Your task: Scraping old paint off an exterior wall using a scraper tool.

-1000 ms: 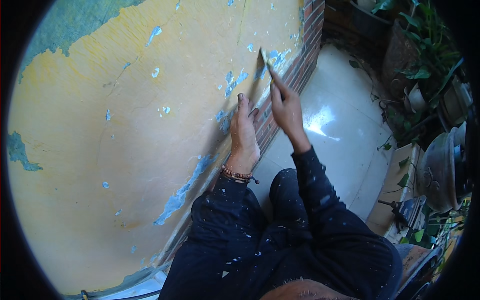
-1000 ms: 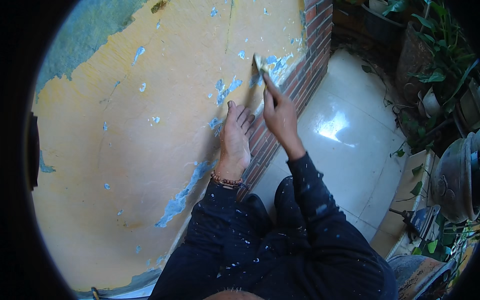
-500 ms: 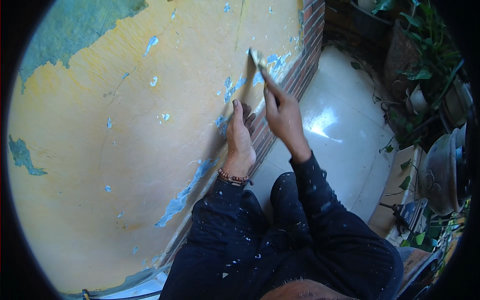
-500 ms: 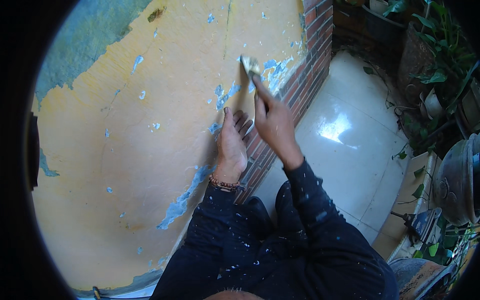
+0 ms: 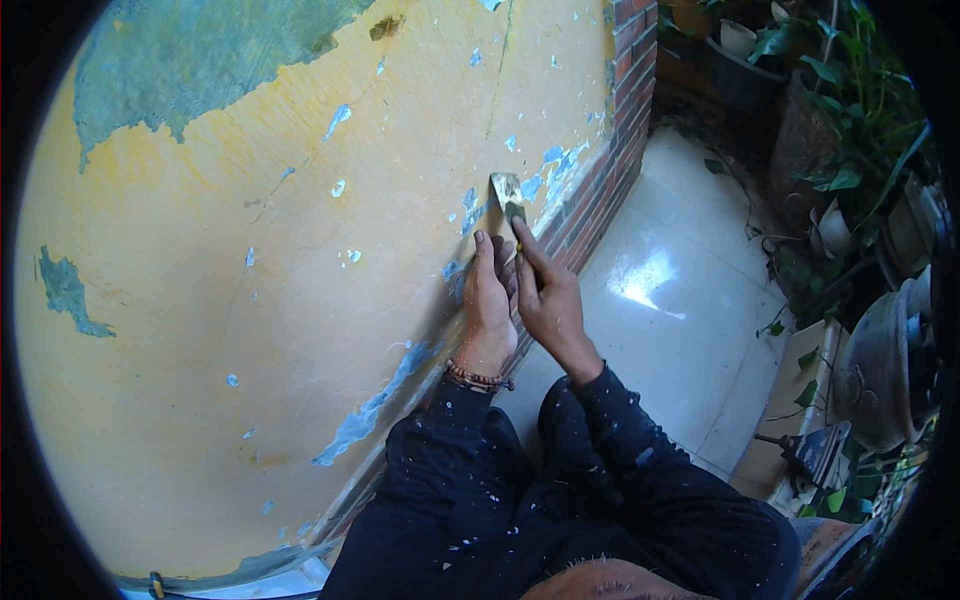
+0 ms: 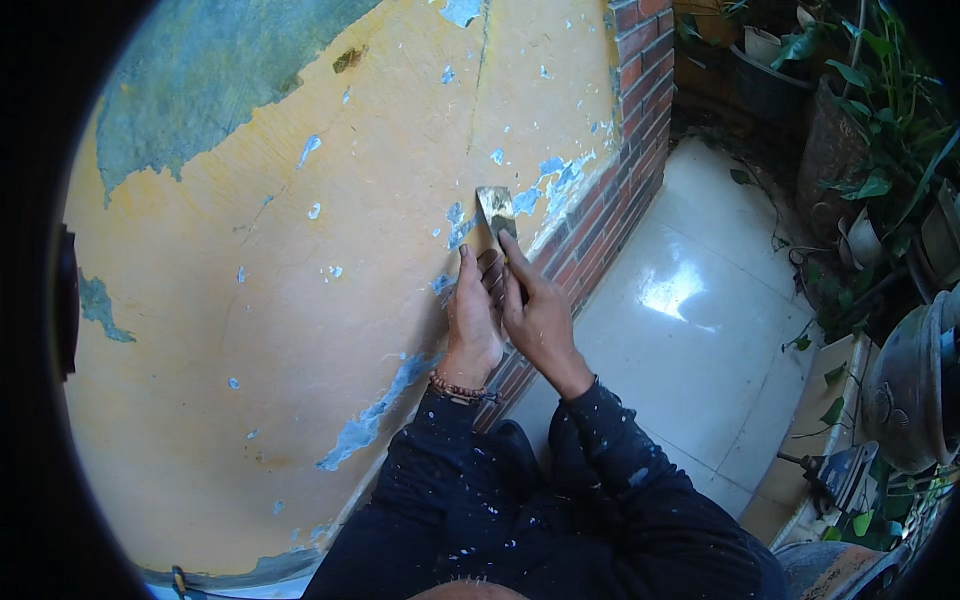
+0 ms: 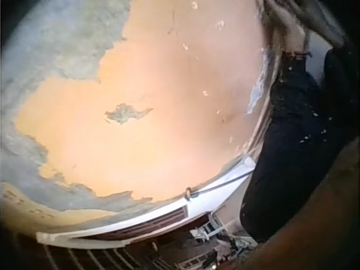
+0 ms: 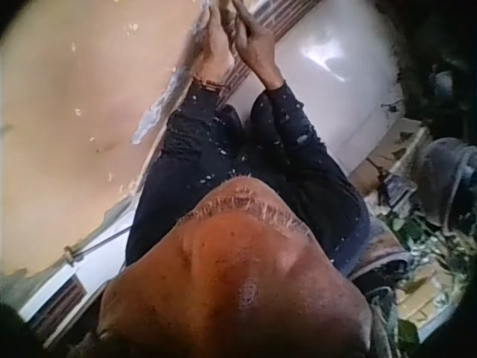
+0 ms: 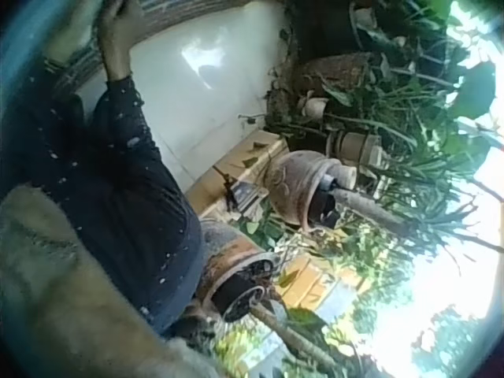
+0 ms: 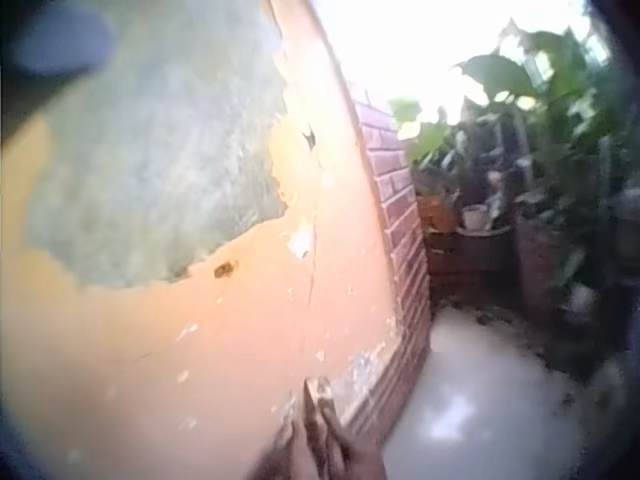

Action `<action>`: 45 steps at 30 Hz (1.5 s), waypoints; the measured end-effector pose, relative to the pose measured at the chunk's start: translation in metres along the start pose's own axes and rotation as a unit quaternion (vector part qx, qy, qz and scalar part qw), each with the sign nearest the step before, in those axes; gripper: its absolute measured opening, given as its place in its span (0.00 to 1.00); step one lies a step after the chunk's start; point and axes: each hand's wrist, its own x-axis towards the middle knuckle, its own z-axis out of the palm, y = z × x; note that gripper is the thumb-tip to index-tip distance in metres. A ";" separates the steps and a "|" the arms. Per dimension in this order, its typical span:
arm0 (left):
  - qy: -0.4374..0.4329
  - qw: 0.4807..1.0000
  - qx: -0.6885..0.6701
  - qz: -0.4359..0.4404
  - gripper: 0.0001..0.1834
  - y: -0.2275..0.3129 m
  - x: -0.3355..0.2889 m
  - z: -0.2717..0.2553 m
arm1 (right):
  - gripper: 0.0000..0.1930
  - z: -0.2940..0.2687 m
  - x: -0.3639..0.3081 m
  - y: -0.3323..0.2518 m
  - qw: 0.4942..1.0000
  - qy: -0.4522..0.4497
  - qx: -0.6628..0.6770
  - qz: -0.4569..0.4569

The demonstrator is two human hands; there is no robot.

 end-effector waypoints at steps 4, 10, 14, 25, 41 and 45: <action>0.019 0.998 0.052 0.002 0.47 0.003 -0.012 0.015 | 0.23 -0.028 0.073 -0.028 0.998 0.044 -0.047 -0.020; -0.011 0.997 0.076 -0.012 0.51 0.008 -0.012 0.019 | 0.23 -0.046 0.104 -0.060 0.991 0.067 -0.070 -0.093; -0.004 0.998 0.058 0.015 0.52 0.004 -0.008 0.007 | 0.23 -0.020 0.043 -0.040 0.996 -0.016 -0.063 -0.055; 0.009 0.998 0.067 -0.014 0.51 0.005 0.001 0.011 | 0.22 -0.033 0.108 -0.070 0.984 0.072 -0.059 -0.153; -0.032 0.998 0.047 -0.010 0.51 0.015 -0.011 0.015 | 0.18 -0.159 0.197 -0.146 0.830 0.033 -0.501 -0.245; -0.026 0.998 0.057 0.007 0.51 0.020 -0.013 0.013 | 0.16 -0.153 0.184 -0.217 0.754 -0.052 -0.600 -0.262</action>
